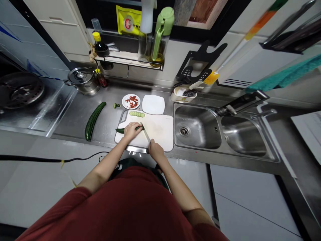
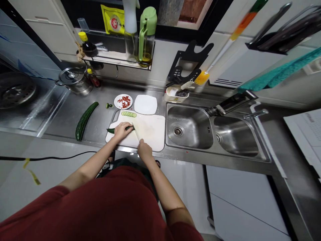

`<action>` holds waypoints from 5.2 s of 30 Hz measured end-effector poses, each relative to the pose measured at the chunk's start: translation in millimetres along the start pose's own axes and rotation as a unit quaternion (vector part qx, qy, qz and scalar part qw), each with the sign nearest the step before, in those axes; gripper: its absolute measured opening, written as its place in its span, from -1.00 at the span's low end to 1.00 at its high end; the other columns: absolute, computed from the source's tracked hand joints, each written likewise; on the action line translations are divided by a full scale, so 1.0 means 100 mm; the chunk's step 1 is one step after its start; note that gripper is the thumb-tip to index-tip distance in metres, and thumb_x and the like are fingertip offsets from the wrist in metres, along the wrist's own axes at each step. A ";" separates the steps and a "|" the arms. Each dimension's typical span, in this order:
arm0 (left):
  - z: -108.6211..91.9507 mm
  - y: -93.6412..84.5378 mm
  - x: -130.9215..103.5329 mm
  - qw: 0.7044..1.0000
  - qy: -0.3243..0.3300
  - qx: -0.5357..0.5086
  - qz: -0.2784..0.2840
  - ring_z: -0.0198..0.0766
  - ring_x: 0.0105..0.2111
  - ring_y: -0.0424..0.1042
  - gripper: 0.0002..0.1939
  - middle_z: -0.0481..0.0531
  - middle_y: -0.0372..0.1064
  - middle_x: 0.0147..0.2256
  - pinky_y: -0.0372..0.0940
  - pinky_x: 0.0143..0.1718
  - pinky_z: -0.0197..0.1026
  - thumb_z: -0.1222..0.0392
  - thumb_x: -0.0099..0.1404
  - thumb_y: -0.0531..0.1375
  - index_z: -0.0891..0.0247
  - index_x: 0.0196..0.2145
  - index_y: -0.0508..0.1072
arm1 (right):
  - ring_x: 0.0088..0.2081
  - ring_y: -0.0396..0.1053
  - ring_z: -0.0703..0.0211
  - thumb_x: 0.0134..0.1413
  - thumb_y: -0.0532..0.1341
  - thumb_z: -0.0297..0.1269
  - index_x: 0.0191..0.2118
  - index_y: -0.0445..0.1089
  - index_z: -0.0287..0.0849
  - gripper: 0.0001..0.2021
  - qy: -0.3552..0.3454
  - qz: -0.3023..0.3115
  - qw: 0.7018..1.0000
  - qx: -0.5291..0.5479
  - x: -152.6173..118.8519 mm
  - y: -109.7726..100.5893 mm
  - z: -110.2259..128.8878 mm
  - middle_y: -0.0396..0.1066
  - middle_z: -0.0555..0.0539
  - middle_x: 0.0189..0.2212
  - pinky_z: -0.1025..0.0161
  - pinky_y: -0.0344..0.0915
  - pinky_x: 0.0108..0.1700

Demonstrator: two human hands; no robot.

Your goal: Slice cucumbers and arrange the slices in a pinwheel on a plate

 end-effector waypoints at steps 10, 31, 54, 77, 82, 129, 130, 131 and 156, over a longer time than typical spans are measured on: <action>-0.01 0.00 0.00 1.000 -0.006 -0.003 0.011 -0.18 -0.07 0.34 -0.76 -0.06 0.46 -0.11 0.23 -0.09 -0.15 -0.01 0.30 0.12 0.04 -0.18 0.52 | -0.15 0.45 0.00 0.31 -0.13 -0.36 -0.02 0.14 -0.23 -0.78 -0.003 -0.012 1.000 0.008 0.23 -0.10 0.13 0.46 -0.23 -0.21 0.18 0.26 -0.19; -0.01 -0.01 0.01 1.000 0.005 -0.002 0.010 -0.19 -0.08 0.35 -0.77 -0.06 0.46 -0.12 0.24 -0.09 -0.15 0.00 0.31 0.11 0.05 -0.18 0.51 | -0.17 0.46 0.00 0.31 -0.12 -0.35 -0.02 0.14 -0.23 -0.78 0.005 -0.009 1.000 -0.001 0.06 -0.05 0.05 0.47 -0.25 -0.21 0.18 0.27 -0.20; -0.02 0.01 -0.01 1.000 0.004 0.017 0.006 -0.16 -0.08 0.35 -0.76 -0.02 0.46 -0.12 0.23 -0.08 -0.15 0.00 0.30 0.11 0.05 -0.17 0.52 | -0.16 0.46 -0.03 0.32 -0.08 -0.32 -0.04 0.17 -0.21 -0.80 0.016 0.010 1.000 0.002 -0.24 0.02 -0.16 0.47 -0.25 -0.21 0.18 0.25 -0.21; -0.03 -0.01 0.00 1.000 0.013 0.004 -0.004 -0.15 -0.10 0.37 -0.77 -0.03 0.47 -0.14 0.24 -0.09 -0.14 0.04 0.29 0.12 0.06 -0.18 0.51 | -0.21 0.43 0.10 0.33 -0.06 -0.15 -0.01 0.23 -0.15 -0.72 0.006 -0.066 0.998 0.008 -0.28 -0.04 -0.32 0.48 -0.13 -0.24 0.29 0.12 -0.26; -0.01 -0.04 -0.02 0.999 -0.004 -0.009 -0.037 -0.13 -0.07 0.36 -0.75 -0.01 0.46 -0.12 0.24 -0.04 -0.12 0.05 0.31 0.10 0.09 -0.14 0.50 | -0.18 0.40 0.14 0.25 0.03 -0.25 0.09 0.23 -0.07 -0.69 -0.016 -0.131 0.991 -0.014 -0.28 -0.20 -0.33 0.43 -0.08 -0.14 0.30 0.13 -0.23; -0.09 0.00 0.36 0.977 -0.194 -0.086 -0.016 -0.21 -0.20 0.43 -0.83 -0.10 0.50 -0.30 0.07 -0.03 -0.07 0.14 0.21 0.17 0.09 -0.20 0.38 | -0.17 0.41 0.13 0.21 0.07 -0.21 0.07 0.32 -0.09 -0.66 0.055 -0.229 0.968 0.089 -0.33 -0.11 -0.73 0.44 -0.09 -0.09 0.27 0.20 -0.19; -0.05 0.01 0.41 0.976 -0.205 -0.079 -0.016 -0.20 -0.18 0.43 -0.82 -0.10 0.51 -0.31 0.06 -0.03 -0.07 0.14 0.20 0.17 0.09 -0.20 0.38 | -0.17 0.41 0.12 0.21 0.07 -0.21 0.07 0.33 -0.09 -0.66 0.058 -0.229 0.967 0.098 -0.33 -0.11 -0.73 0.44 -0.09 -0.09 0.27 0.20 -0.19; -0.02 0.01 0.46 0.975 -0.210 -0.072 -0.019 -0.19 -0.17 0.43 -0.82 -0.10 0.51 -0.30 0.05 -0.03 -0.07 0.15 0.20 0.16 0.08 -0.20 0.38 | -0.18 0.41 0.12 0.20 0.07 -0.20 0.06 0.33 -0.09 -0.66 0.060 -0.228 0.966 0.105 -0.33 -0.11 -0.73 0.45 -0.09 -0.10 0.26 0.21 -0.19; -0.02 0.19 0.99 0.989 -0.121 0.085 -0.028 0.02 -0.06 0.30 -0.79 0.13 0.47 -0.23 -0.03 -0.02 0.08 0.20 0.22 0.08 0.13 -0.26 0.50 | -0.20 0.42 0.12 0.14 0.09 -0.21 0.01 0.38 -0.08 -0.67 0.054 -0.227 0.958 0.168 -0.35 -0.18 -0.77 0.49 -0.07 -0.19 0.28 0.22 -0.22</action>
Point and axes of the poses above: each hand's wrist, its own x-axis towards the middle knuckle, its own y-axis out of the palm, z = x × y, the point moved 6 cm from there along x, towards the middle knuckle
